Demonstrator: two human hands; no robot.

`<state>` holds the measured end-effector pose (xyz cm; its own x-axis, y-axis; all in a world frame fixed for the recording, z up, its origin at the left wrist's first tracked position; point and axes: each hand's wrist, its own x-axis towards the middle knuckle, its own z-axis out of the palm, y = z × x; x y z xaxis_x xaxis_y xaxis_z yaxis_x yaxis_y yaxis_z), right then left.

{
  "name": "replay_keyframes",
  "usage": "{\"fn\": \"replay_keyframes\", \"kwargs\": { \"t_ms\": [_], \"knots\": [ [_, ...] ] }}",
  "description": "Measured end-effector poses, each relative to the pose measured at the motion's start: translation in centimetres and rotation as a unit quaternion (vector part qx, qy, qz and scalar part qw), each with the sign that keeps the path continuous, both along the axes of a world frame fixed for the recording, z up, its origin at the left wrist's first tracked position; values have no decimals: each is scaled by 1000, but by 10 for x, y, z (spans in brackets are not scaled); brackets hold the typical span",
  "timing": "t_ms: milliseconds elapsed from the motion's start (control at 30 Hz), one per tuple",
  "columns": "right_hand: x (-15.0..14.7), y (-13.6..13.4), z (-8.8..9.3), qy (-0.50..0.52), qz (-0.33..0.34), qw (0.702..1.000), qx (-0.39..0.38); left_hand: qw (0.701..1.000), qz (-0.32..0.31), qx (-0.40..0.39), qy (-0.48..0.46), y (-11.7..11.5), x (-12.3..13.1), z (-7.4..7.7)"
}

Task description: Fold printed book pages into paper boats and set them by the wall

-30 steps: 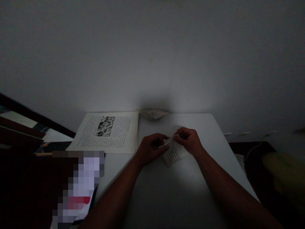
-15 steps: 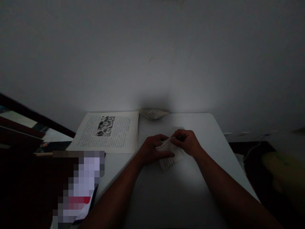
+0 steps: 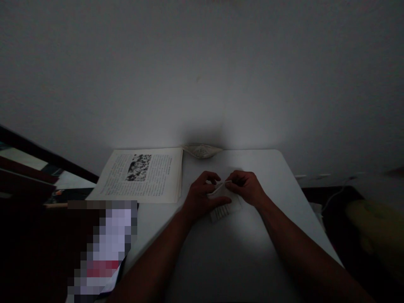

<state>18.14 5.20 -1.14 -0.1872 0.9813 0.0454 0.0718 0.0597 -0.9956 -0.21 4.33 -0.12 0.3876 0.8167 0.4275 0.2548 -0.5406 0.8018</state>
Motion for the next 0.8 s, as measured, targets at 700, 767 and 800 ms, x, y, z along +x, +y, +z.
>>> {"fn": "replay_keyframes", "kwargs": {
  "t_ms": [700,767,800],
  "knots": [
    [2,0,0,13,-16,1000,3,983,135,106,-63,-2,0,4],
    [0,1,0,8,-11,1000,4,985,121,107,-59,-2,1,4],
    [-1,1,0,2,-11,1000,4,988,101,105,-56,-2,2,4]
  ]
}}
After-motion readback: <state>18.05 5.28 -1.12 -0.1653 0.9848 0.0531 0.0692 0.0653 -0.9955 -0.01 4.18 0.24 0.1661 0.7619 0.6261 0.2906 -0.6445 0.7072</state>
